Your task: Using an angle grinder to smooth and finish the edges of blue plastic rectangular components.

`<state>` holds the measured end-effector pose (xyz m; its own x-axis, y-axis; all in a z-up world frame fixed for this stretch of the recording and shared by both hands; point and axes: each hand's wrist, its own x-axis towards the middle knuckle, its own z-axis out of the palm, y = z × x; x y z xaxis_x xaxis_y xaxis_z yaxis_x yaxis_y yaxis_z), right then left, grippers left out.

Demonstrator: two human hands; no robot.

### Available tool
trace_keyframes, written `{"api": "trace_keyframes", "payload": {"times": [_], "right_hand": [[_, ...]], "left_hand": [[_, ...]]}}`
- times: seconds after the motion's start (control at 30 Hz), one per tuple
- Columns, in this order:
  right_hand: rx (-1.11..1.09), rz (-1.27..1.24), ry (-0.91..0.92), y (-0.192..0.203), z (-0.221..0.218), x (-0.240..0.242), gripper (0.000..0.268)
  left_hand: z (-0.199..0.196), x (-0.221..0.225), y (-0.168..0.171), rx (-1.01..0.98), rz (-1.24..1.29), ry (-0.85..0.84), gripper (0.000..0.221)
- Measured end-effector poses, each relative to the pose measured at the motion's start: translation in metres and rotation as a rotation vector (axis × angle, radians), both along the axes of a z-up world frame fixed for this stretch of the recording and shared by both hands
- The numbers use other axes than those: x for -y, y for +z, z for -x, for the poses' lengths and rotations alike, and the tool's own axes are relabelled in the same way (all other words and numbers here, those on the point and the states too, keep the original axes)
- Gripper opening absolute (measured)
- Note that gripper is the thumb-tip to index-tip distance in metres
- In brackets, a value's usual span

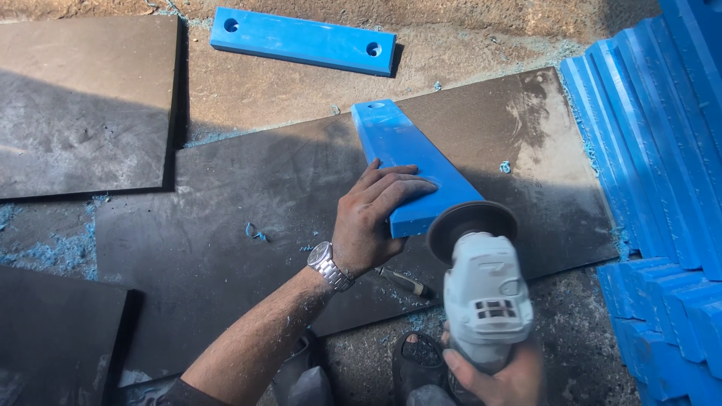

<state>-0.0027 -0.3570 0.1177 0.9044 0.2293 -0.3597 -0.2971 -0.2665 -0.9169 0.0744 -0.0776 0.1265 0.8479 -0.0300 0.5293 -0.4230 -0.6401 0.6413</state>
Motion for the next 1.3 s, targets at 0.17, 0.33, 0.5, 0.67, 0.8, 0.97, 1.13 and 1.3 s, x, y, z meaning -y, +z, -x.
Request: {"api": "trace_keyframes", "payload": {"times": [0.17,0.33,0.5,0.67,0.8,0.97,1.13,1.3], "right_hand": [[0.114,-0.208,-0.061,0.008,-0.011,0.006,0.084],[-0.003,-0.173,-0.117,0.001,0.002,-0.001,0.080],[-0.080,0.010,0.038,-0.003,0.002,-0.005,0.077],[0.008,-0.151,-0.065,0.006,-0.003,-0.005,0.085],[0.019,-0.043,-0.014,-0.007,0.001,0.000,0.082],[-0.082,0.094,0.075,0.005,-0.002,-0.012,0.100],[0.041,-0.188,0.026,0.000,-0.005,0.004,0.087],[0.050,-0.096,0.018,-0.001,0.003,-0.004,0.088]], "left_hand": [[0.000,-0.002,-0.001,0.012,-0.023,-0.003,0.062],[-0.002,0.004,0.004,-0.007,-0.021,0.007,0.063],[0.001,0.004,-0.002,0.009,0.006,-0.012,0.058],[0.002,0.000,-0.002,0.009,-0.022,0.008,0.055],[-0.002,0.001,0.005,0.009,-0.018,-0.004,0.056],[-0.001,-0.003,0.001,0.021,0.016,-0.027,0.053],[0.000,-0.003,-0.008,0.022,-0.034,-0.015,0.056],[0.001,0.002,-0.004,0.012,-0.009,-0.032,0.057]]}}
